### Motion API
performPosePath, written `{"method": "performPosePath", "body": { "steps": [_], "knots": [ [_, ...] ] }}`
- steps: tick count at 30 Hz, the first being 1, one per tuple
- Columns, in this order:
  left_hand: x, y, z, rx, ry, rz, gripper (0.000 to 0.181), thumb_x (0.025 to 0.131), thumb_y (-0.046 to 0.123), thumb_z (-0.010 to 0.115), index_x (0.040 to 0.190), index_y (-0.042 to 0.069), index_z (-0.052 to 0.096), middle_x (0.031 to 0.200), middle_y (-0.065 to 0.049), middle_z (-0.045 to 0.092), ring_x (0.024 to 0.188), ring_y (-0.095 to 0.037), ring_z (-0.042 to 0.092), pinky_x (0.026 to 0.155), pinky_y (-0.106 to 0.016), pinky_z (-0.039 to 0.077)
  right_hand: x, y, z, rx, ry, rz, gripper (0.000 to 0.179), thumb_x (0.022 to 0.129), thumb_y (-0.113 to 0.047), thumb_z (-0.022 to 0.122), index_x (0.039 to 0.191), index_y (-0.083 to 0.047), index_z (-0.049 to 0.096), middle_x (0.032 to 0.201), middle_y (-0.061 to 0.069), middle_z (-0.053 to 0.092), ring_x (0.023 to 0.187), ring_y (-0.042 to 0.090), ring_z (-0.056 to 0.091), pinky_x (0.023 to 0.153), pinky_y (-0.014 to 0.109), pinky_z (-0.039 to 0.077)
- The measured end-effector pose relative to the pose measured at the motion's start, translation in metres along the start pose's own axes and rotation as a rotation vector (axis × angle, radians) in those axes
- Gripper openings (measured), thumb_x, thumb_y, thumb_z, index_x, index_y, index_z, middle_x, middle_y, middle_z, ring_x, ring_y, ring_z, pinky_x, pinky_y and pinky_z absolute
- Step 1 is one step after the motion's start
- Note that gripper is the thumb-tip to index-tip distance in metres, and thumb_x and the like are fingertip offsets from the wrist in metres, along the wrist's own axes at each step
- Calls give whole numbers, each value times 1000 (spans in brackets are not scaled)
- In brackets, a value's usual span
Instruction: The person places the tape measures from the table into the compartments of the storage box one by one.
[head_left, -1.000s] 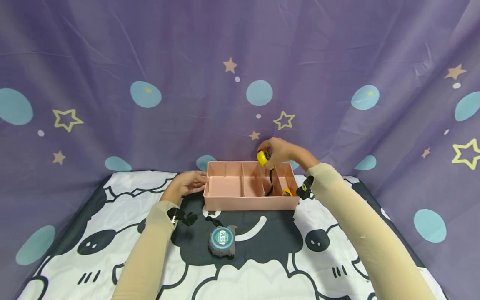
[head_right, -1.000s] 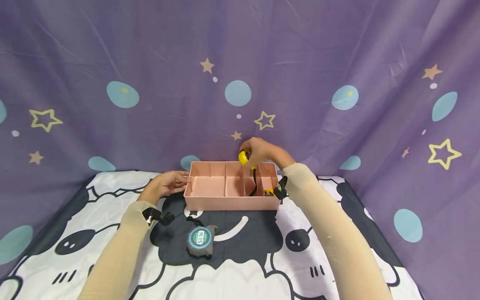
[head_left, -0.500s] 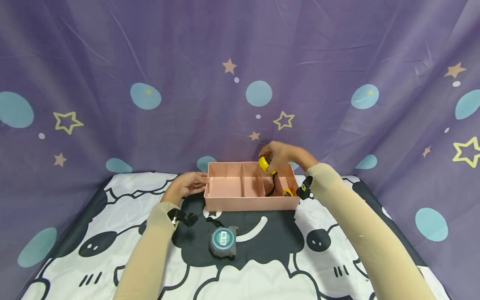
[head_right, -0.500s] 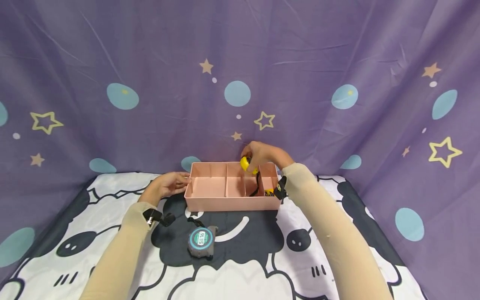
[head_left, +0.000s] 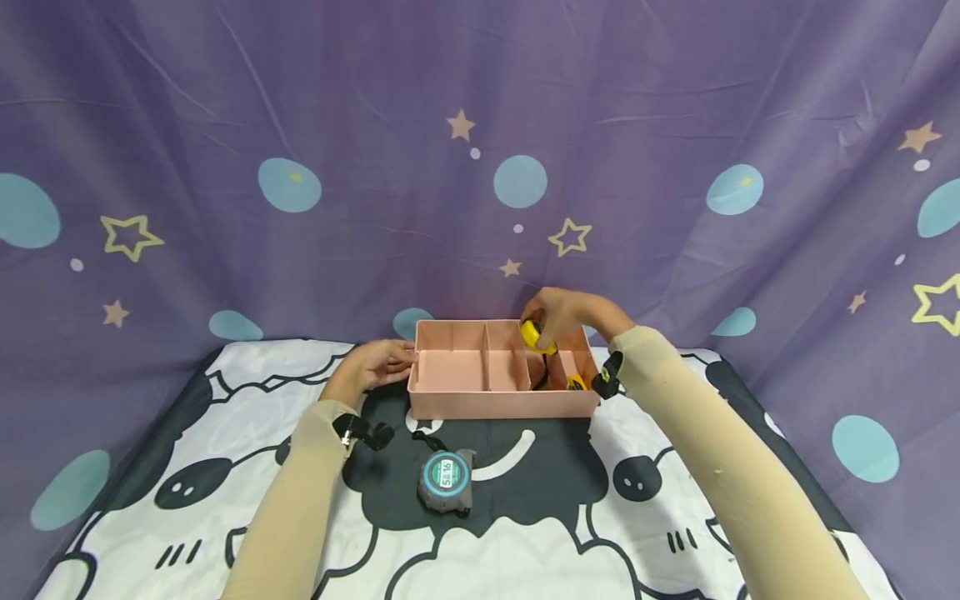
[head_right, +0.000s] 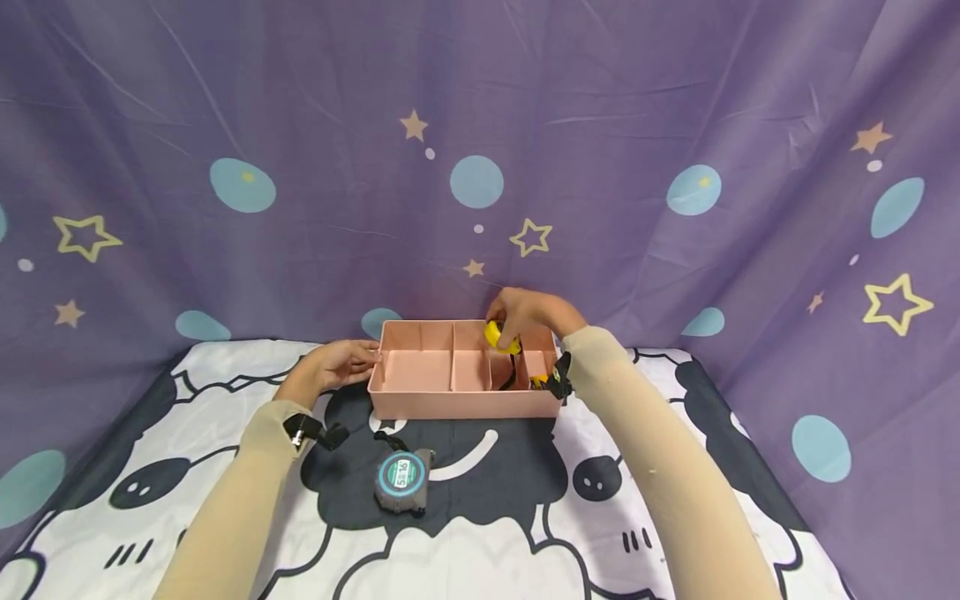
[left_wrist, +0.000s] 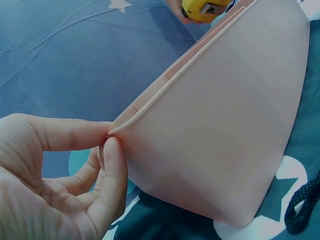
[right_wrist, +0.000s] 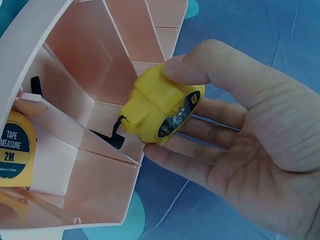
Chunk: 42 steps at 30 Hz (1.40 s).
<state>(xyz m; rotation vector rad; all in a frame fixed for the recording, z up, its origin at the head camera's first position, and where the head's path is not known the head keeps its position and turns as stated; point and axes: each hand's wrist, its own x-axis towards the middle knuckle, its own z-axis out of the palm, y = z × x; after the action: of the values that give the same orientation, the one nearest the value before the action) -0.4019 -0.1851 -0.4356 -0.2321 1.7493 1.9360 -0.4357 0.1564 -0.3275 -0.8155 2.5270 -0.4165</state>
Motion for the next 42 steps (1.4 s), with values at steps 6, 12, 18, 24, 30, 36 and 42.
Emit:
{"method": "performPosePath", "body": {
  "steps": [6, 12, 18, 24, 30, 36, 42],
  "knots": [
    [-2, 1, 0, 16, -16, 16, 59, 101, 0, 52, 155, -4, 28, 81, 7, 65, 79, -5, 62, 70, -15, 56, 3, 1, 4, -30, -4, 1, 30, 75, -7, 77, 105, -7, 71, 87, 2, 60, 74, 14, 48, 65, 27, 41],
    [-1, 0, 0, 8, -8, 9, 59, 101, -1, 54, 154, -3, 30, 82, 6, 64, 78, -5, 62, 69, -15, 56, 4, 3, 7, -18, -3, 15, 44, 74, -8, 79, 116, -3, 69, 90, 4, 64, 77, 14, 52, 68, 25, 46],
    [-1, 1, -1, 5, -5, 1, 61, 100, -1, 55, 155, -3, 29, 89, 4, 63, 83, -6, 61, 71, -15, 56, 5, 5, 9, -5, -4, 49, 53, 75, -10, 82, 124, -2, 65, 99, 8, 69, 82, 16, 56, 72, 26, 50],
    [-3, 2, 0, 4, 3, -5, 63, 99, -1, 55, 156, -2, 28, 92, 3, 64, 82, -7, 61, 70, -15, 56, 8, 6, 12, -20, -2, 29, 33, 73, -6, 80, 104, -5, 71, 82, 0, 63, 71, 13, 50, 64, 25, 44],
    [-2, 3, 0, -6, -8, -1, 61, 99, -1, 56, 154, -2, 30, 87, 5, 65, 82, -6, 62, 70, -15, 56, 8, 4, 12, -35, 9, 62, 30, 73, -6, 82, 102, -7, 73, 84, -1, 67, 74, 13, 52, 66, 24, 47],
    [-3, 3, 1, 0, -5, -1, 62, 100, 0, 56, 156, -2, 29, 88, 5, 64, 83, -6, 61, 70, -15, 56, 9, 3, 11, -59, -8, 77, 28, 73, -6, 81, 100, -9, 74, 82, -1, 65, 72, 13, 51, 63, 24, 43],
    [-3, 2, 0, -13, -1, -8, 63, 100, -1, 55, 157, -2, 27, 88, 5, 65, 80, -6, 62, 70, -16, 57, 10, 2, 12, -81, -22, 63, 20, 73, -5, 79, 91, -10, 73, 75, -3, 61, 66, 11, 49, 59, 23, 41]
  ]
}}
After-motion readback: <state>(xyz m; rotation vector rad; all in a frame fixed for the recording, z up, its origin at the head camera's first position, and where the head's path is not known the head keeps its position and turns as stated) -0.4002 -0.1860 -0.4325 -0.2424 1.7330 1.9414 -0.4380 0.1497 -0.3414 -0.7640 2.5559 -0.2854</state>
